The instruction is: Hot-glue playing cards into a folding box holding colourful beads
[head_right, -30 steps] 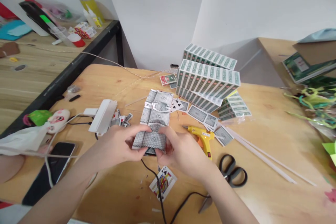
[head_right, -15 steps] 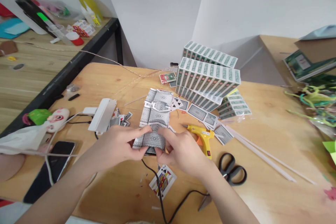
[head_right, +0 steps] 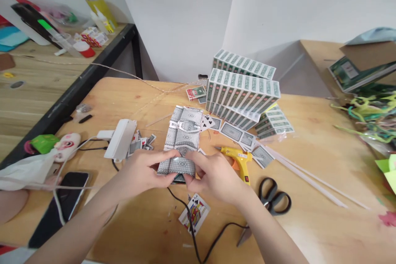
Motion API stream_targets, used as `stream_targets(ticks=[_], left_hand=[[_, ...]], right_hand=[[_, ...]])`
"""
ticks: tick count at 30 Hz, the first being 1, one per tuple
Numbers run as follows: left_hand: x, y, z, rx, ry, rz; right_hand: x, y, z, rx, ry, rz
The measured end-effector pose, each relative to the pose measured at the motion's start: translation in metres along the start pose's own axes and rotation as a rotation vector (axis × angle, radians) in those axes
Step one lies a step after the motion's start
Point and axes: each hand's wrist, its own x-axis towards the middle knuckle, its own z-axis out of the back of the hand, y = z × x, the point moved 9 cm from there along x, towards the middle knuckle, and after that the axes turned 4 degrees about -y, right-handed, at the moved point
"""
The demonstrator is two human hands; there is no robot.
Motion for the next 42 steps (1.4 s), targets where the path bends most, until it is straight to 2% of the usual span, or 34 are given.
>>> stream_targets(ticks=[5,12,15,21,26,32,37,42], left_hand=[[0.001,-0.005,-0.005,0.076,0.028,-0.138],[0.000,-0.013,-0.006,0.141,0.005,-0.193],[0.000,-0.010,-0.003,0.090,-0.018,-0.137],[-0.002,-0.002,-0.001,0.004,-0.031,-0.033],[-0.006,-0.002,0.000,0.021,-0.043,-0.055],[-0.016,-0.007,0.010,0.146,-0.076,-0.088],[-0.016,-0.013,0.012,0.160,-0.100,-0.120],[-0.013,-0.016,0.008,0.143,-0.110,-0.161]], right_hand=[[-0.006,-0.004,0.002,0.050,-0.027,-0.062],[-0.014,-0.007,0.013,0.203,-0.090,-0.251],[-0.013,-0.004,0.013,0.224,-0.101,-0.214],[-0.010,-0.005,0.005,0.194,-0.036,-0.148],[-0.003,0.000,0.004,0.088,0.017,-0.114],[0.003,0.010,0.001,-0.008,0.043,-0.029],[0.002,0.009,-0.001,0.002,0.035,-0.017],[0.002,0.004,0.000,0.081,-0.025,-0.074]])
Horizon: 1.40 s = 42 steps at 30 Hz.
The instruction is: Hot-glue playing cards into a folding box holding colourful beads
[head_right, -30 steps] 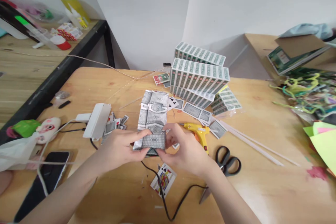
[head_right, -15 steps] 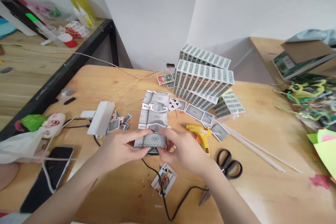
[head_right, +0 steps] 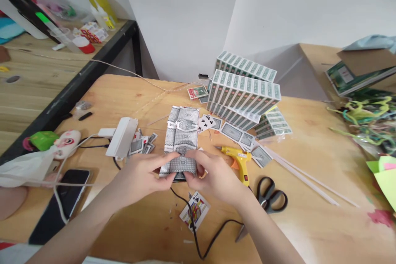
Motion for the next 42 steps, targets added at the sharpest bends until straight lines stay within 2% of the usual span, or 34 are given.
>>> stream_targets(ticks=[3,7,10,17,25,32,42], left_hand=[[-0.001,0.008,-0.005,-0.092,0.011,0.100],[-0.007,0.026,-0.017,-0.272,0.063,0.332],[-0.009,0.030,-0.022,-0.354,0.097,0.424],[-0.002,0.025,-0.020,-0.425,0.115,0.476],[-0.008,0.037,-0.025,-0.459,0.084,0.578],[-0.006,0.037,-0.034,-0.742,0.082,0.684],[-0.005,0.039,-0.034,-0.803,0.060,0.702]], right_hand=[[0.001,-0.001,-0.001,0.028,-0.025,-0.013],[0.001,-0.004,-0.003,0.039,-0.031,-0.067],[-0.001,-0.005,-0.003,0.061,-0.037,-0.108],[-0.004,-0.008,-0.005,0.083,-0.030,-0.144],[-0.004,-0.006,-0.004,0.101,-0.020,-0.136],[-0.005,-0.009,-0.004,0.179,-0.039,-0.167],[-0.005,-0.011,-0.009,0.226,-0.049,-0.195]])
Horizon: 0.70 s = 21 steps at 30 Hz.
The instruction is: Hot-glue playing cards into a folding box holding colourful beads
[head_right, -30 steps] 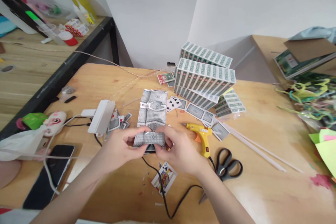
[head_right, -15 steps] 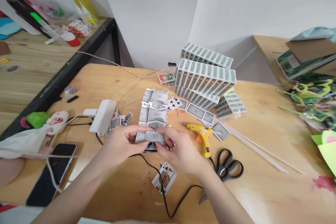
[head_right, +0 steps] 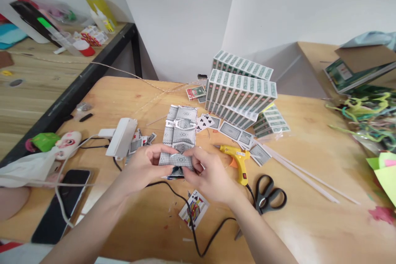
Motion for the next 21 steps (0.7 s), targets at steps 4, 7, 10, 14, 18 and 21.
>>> stream_targets(ticks=[4,7,10,14,18,21], left_hand=[[-0.001,-0.001,0.000,0.059,0.024,-0.011],[-0.001,-0.003,0.000,0.085,0.042,-0.039],[-0.002,-0.003,-0.001,0.051,0.076,-0.058],[-0.002,0.000,-0.002,0.019,0.103,-0.066],[-0.003,-0.001,-0.002,0.009,0.105,-0.095],[-0.004,-0.001,-0.003,0.007,0.091,-0.089]], right_hand=[[0.001,0.002,0.004,-0.034,-0.010,0.004],[0.001,0.000,0.008,-0.043,0.010,-0.017],[0.000,-0.010,0.004,0.079,0.088,-0.083],[-0.003,-0.021,-0.006,0.258,0.124,-0.123],[-0.002,-0.024,-0.010,0.300,0.091,-0.120],[-0.002,-0.023,-0.010,0.323,0.074,-0.120]])
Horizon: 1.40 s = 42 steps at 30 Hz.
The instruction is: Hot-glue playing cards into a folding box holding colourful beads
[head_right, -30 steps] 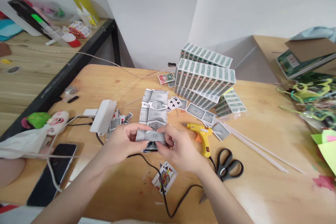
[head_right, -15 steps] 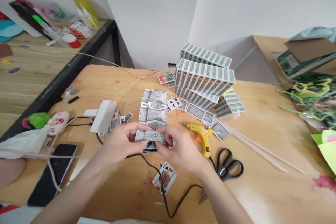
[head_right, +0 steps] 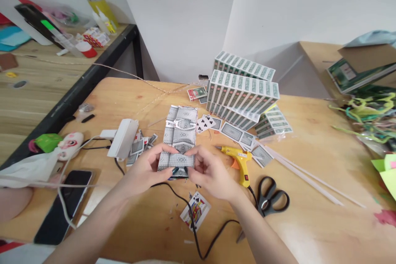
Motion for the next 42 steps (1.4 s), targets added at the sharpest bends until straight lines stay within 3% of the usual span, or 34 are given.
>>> stream_targets(ticks=[7,14,21,27,31,33,35,37,39,42], left_hand=[[0.000,0.004,0.001,0.104,-0.003,-0.027],[-0.002,-0.011,0.000,0.349,0.007,-0.169],[0.000,-0.018,0.004,0.447,-0.016,-0.192],[0.000,-0.015,0.007,0.435,-0.045,-0.196],[0.001,-0.007,0.004,0.324,-0.008,-0.137],[0.002,-0.003,0.003,0.301,-0.004,-0.124],[0.003,0.000,0.005,0.305,-0.017,-0.126],[0.003,0.001,0.007,0.316,-0.027,-0.140],[0.003,-0.001,0.008,0.320,-0.024,-0.161],[0.002,-0.005,0.009,0.390,-0.016,-0.181]], right_hand=[[-0.002,0.001,0.000,0.042,0.002,-0.005],[-0.003,0.006,0.000,-0.112,0.031,-0.033],[-0.001,0.014,0.004,-0.299,-0.019,0.062],[0.001,0.018,0.003,-0.366,-0.032,0.105],[-0.003,0.019,0.005,-0.272,-0.068,0.084],[-0.012,0.013,0.019,-0.187,-0.168,0.053],[-0.031,-0.004,0.050,-0.183,-0.406,-0.029],[-0.064,-0.027,0.090,-0.418,-0.752,-0.174],[-0.094,-0.045,0.114,-0.754,-0.963,-0.304],[-0.105,-0.067,0.117,-1.053,-0.967,-0.364]])
